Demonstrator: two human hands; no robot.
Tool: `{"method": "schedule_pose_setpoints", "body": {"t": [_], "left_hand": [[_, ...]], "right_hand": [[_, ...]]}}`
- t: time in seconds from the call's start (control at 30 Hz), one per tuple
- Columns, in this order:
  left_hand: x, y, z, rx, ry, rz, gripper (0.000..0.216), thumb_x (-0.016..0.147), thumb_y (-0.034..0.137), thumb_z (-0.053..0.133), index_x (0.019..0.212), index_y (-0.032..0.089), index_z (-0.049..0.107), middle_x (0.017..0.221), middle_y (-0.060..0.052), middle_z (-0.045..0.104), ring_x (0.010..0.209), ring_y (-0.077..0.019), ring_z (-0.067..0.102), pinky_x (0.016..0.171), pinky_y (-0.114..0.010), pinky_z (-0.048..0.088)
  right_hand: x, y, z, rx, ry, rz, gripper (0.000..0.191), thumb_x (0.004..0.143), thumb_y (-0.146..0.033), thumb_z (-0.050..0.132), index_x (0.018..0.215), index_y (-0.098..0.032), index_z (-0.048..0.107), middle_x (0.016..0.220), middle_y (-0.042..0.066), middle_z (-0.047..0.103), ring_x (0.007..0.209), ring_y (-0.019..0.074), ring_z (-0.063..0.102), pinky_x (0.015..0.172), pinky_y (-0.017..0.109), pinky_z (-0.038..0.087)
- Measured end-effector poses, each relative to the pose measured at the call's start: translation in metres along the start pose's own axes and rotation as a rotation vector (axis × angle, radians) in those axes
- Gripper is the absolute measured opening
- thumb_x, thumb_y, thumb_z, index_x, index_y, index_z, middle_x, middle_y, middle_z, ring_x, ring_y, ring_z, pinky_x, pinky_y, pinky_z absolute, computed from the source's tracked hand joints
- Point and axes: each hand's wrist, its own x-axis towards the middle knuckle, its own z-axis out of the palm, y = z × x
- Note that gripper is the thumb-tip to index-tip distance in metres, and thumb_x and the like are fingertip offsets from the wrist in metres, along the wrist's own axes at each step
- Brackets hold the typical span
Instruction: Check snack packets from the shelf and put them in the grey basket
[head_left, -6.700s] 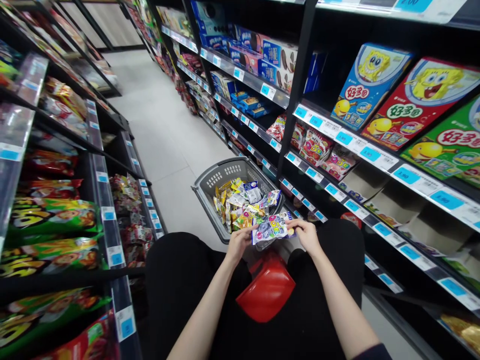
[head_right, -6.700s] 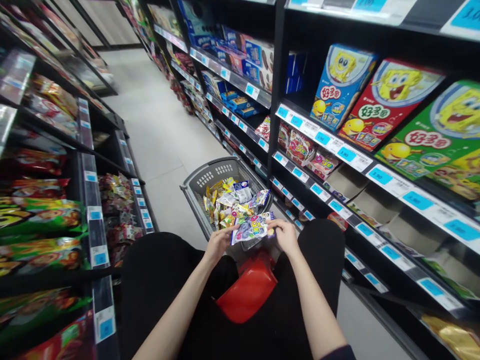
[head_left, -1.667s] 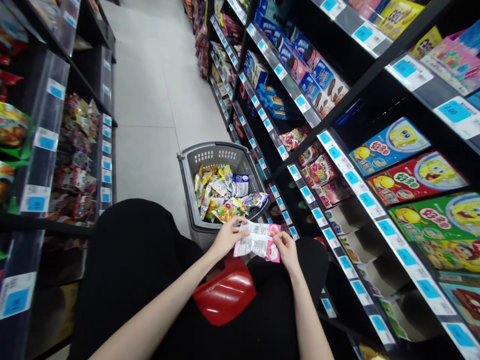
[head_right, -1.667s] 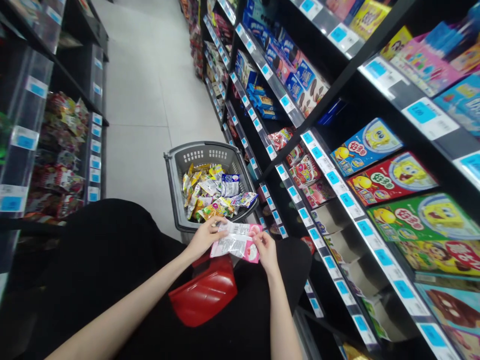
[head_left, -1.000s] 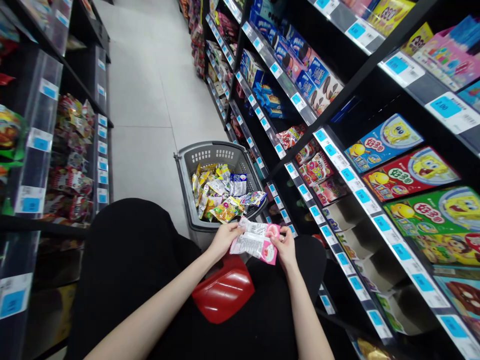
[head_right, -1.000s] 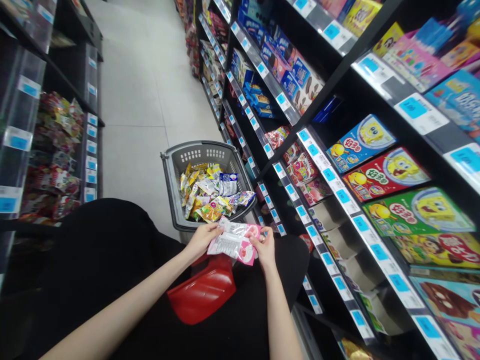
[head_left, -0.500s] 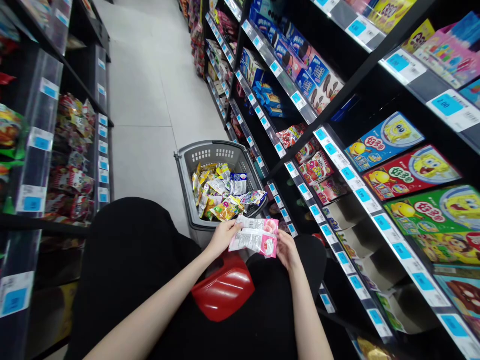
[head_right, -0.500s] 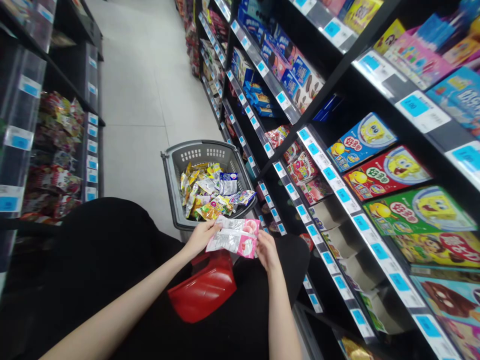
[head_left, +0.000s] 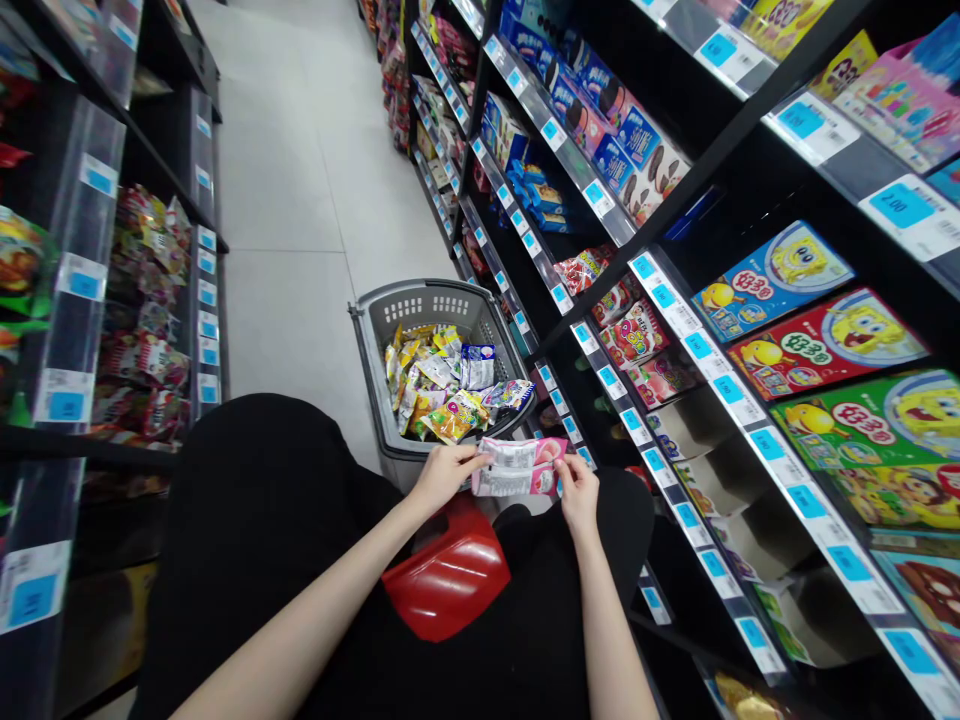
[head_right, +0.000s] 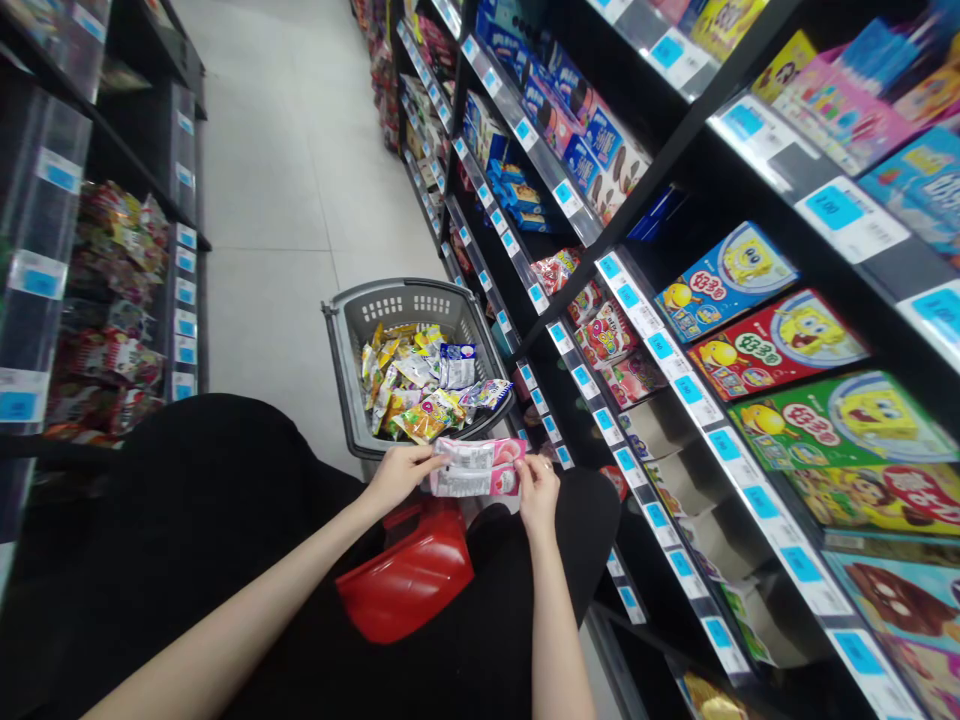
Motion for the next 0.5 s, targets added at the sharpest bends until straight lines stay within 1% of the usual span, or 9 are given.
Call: {"method": "schedule_pose_setpoints", "body": {"t": [0.03,0.1,0.17,0.23,0.3,0.37,0.43,0.5], "left_hand": [[-0.0008,0.0000,-0.0004,-0.007,-0.034,-0.002,0.038,0.071,0.041,0.058,0.044,0.015,0.054,0.036,0.006,0.042,0.040,-0.0071,0.038,0.044,-0.019,0.030],[-0.0019,-0.0002,0.0007,-0.113,-0.117,-0.053,0.034,0.073,0.041,0.056,0.051,0.015,0.060,0.041,0.003,0.053,0.041,-0.0096,0.048,0.046,-0.020,0.039],[-0.0015,-0.0005,0.0032,-0.297,-0.176,-0.127,0.028,0.073,0.040,0.056,0.067,0.014,0.066,0.059,-0.002,0.066,0.053,-0.0151,0.060,0.053,-0.024,0.048],[0.0004,-0.0009,0.0051,-0.479,-0.181,-0.187,0.031,0.070,0.039,0.059,0.086,0.013,0.067,0.081,-0.007,0.070,0.071,-0.0206,0.065,0.061,-0.030,0.052],[0.0029,-0.0011,0.0054,-0.611,-0.158,-0.212,0.037,0.068,0.038,0.059,0.092,0.011,0.067,0.092,-0.011,0.069,0.080,-0.0234,0.065,0.067,-0.034,0.052],[0.0051,-0.0012,0.0045,-0.665,-0.120,-0.240,0.038,0.069,0.040,0.056,0.087,0.009,0.068,0.090,-0.013,0.069,0.080,-0.0240,0.064,0.069,-0.034,0.052],[0.0063,-0.0013,0.0035,-0.611,-0.060,-0.273,0.037,0.067,0.041,0.058,0.081,0.009,0.068,0.084,-0.012,0.070,0.075,-0.0228,0.064,0.065,-0.032,0.051],[0.0064,-0.0012,0.0030,-0.518,-0.011,-0.290,0.036,0.062,0.038,0.066,0.085,0.010,0.066,0.076,-0.009,0.070,0.067,-0.0200,0.064,0.059,-0.027,0.050]], "right_hand": [[-0.0006,-0.0006,-0.0007,0.033,-0.008,0.027,0.023,0.078,-0.037,0.053,0.071,-0.017,0.063,0.064,0.001,0.057,0.062,0.0150,0.051,0.061,0.026,0.040],[-0.0015,-0.0013,-0.0021,0.125,-0.030,0.074,0.024,0.079,-0.038,0.052,0.073,-0.017,0.062,0.059,0.000,0.057,0.056,0.0138,0.051,0.055,0.025,0.040],[-0.0015,-0.0011,-0.0037,0.210,-0.033,0.077,0.023,0.078,-0.038,0.054,0.076,-0.016,0.062,0.059,0.000,0.057,0.055,0.0138,0.052,0.053,0.024,0.040],[-0.0009,0.0005,-0.0055,0.302,-0.019,0.071,0.026,0.078,-0.040,0.053,0.079,-0.016,0.063,0.064,0.002,0.060,0.058,0.0148,0.054,0.054,0.025,0.042],[-0.0004,0.0027,-0.0071,0.364,-0.004,0.087,0.034,0.081,-0.043,0.046,0.077,-0.015,0.064,0.065,0.003,0.061,0.058,0.0150,0.055,0.054,0.026,0.043],[-0.0006,0.0043,-0.0075,0.351,-0.008,0.104,0.038,0.081,-0.045,0.045,0.071,-0.015,0.065,0.062,0.004,0.061,0.057,0.0148,0.055,0.055,0.027,0.044],[-0.0017,0.0042,-0.0065,0.293,-0.039,0.104,0.029,0.076,-0.042,0.056,0.065,-0.016,0.063,0.062,0.003,0.061,0.059,0.0148,0.056,0.058,0.027,0.044],[-0.0028,0.0026,-0.0043,0.285,-0.079,0.107,0.018,0.068,-0.035,0.066,0.067,-0.017,0.061,0.065,0.001,0.062,0.061,0.0145,0.056,0.060,0.026,0.045]]}}
